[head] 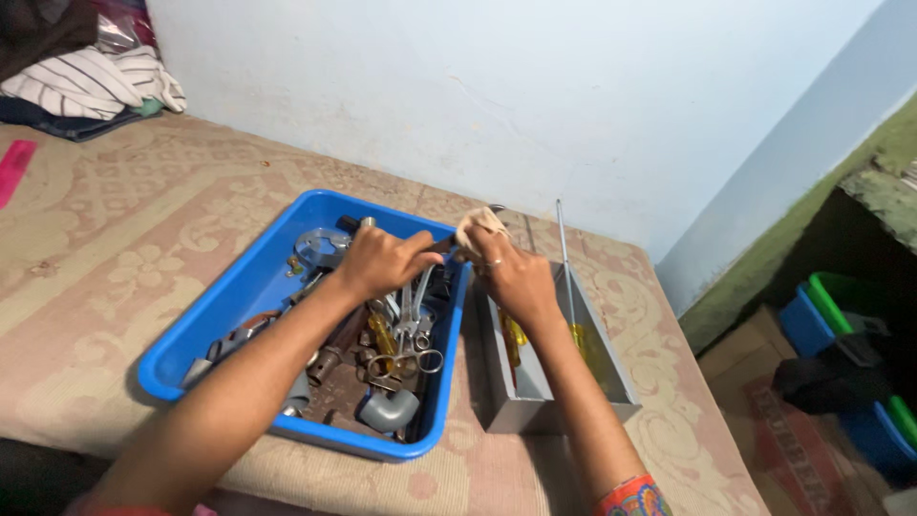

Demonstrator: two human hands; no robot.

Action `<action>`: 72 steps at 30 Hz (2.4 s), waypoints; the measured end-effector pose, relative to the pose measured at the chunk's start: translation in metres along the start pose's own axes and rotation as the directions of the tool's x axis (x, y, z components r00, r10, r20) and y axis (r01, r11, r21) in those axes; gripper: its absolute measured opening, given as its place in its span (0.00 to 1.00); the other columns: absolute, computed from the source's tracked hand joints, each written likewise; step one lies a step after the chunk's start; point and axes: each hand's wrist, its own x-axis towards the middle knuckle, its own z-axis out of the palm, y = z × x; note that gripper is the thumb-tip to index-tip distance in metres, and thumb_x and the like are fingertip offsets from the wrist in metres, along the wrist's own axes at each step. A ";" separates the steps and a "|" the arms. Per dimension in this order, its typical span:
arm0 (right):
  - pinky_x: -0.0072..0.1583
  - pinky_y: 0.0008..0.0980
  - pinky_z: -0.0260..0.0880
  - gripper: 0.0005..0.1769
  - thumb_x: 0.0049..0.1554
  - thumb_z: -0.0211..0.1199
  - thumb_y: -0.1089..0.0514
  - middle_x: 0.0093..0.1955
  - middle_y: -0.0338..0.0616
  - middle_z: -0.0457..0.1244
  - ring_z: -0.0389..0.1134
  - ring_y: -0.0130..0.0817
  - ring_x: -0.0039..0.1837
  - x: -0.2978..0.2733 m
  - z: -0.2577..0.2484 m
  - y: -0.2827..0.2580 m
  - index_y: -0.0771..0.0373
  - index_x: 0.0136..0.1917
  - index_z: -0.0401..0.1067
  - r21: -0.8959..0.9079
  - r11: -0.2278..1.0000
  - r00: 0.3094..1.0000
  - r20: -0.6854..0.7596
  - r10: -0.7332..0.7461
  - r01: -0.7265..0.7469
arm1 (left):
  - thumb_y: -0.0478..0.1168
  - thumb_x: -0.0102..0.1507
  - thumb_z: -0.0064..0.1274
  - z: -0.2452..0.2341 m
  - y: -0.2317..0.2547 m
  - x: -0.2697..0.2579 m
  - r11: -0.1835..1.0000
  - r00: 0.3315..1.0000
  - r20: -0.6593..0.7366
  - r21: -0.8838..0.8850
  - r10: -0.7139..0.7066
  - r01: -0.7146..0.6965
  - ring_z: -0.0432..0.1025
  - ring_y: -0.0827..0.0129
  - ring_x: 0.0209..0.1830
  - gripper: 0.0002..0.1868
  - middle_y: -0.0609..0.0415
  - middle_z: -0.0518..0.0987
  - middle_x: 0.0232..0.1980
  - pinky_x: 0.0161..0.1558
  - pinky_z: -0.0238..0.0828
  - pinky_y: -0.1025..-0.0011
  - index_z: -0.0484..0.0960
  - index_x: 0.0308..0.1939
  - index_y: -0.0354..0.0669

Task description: The person wipes various metal tools, including a screwdriver and a wrench, with a cloth. They pick up each tool from a blue plastic bin, clean it thoroughly, and place it into a metal tray.

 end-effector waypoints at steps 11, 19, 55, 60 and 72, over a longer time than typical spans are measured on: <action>0.36 0.43 0.69 0.29 0.59 0.62 0.58 0.51 0.43 0.69 0.74 0.43 0.41 -0.014 0.017 -0.024 0.51 0.72 0.63 -0.087 0.983 0.986 0.027 0.166 -0.163 | 0.49 0.71 0.47 0.003 -0.005 -0.015 0.988 0.997 -0.035 0.141 0.073 -0.068 0.71 0.55 0.13 0.14 0.50 0.73 0.14 0.20 0.68 0.57 0.83 0.39 0.47; 0.40 0.42 0.72 0.25 0.60 0.61 0.60 0.48 0.41 0.67 0.74 0.42 0.50 -0.016 0.019 -0.021 0.52 0.70 0.64 -0.103 0.976 0.980 0.027 0.196 -0.193 | 0.49 0.72 0.46 0.023 0.016 -0.027 0.996 0.996 0.035 0.055 -0.079 0.077 0.72 0.53 0.13 0.14 0.50 0.74 0.15 0.18 0.67 0.56 0.80 0.40 0.46; 0.47 0.38 0.69 0.27 0.48 0.81 0.62 0.51 0.49 0.68 0.70 0.42 0.48 0.023 -0.044 0.006 0.64 0.59 0.74 0.015 1.000 0.981 -0.193 -0.008 0.011 | 0.53 0.68 0.48 -0.048 0.063 0.014 0.796 0.813 0.491 -0.330 -0.314 0.507 0.75 0.58 0.16 0.16 0.52 0.74 0.15 0.21 0.68 0.60 0.78 0.35 0.47; 0.49 0.39 0.72 0.25 0.48 0.76 0.67 0.52 0.50 0.68 0.70 0.43 0.50 0.017 -0.042 -0.007 0.63 0.59 0.74 0.123 0.982 0.985 -0.104 -0.134 0.147 | 0.49 0.69 0.45 -0.049 0.070 0.015 0.752 0.875 0.390 -0.475 -0.286 0.457 0.77 0.64 0.20 0.13 0.61 0.79 0.20 0.22 0.70 0.65 0.77 0.37 0.46; 0.50 0.37 0.73 0.22 0.53 0.75 0.68 0.55 0.48 0.67 0.70 0.41 0.52 0.020 -0.045 -0.009 0.64 0.61 0.77 0.038 0.998 0.993 -0.110 -0.049 0.053 | 0.46 0.66 0.42 -0.065 0.061 0.027 0.581 0.709 0.575 -0.435 -0.409 0.688 0.77 0.69 0.14 0.13 0.60 0.76 0.14 0.21 0.70 0.67 0.84 0.37 0.54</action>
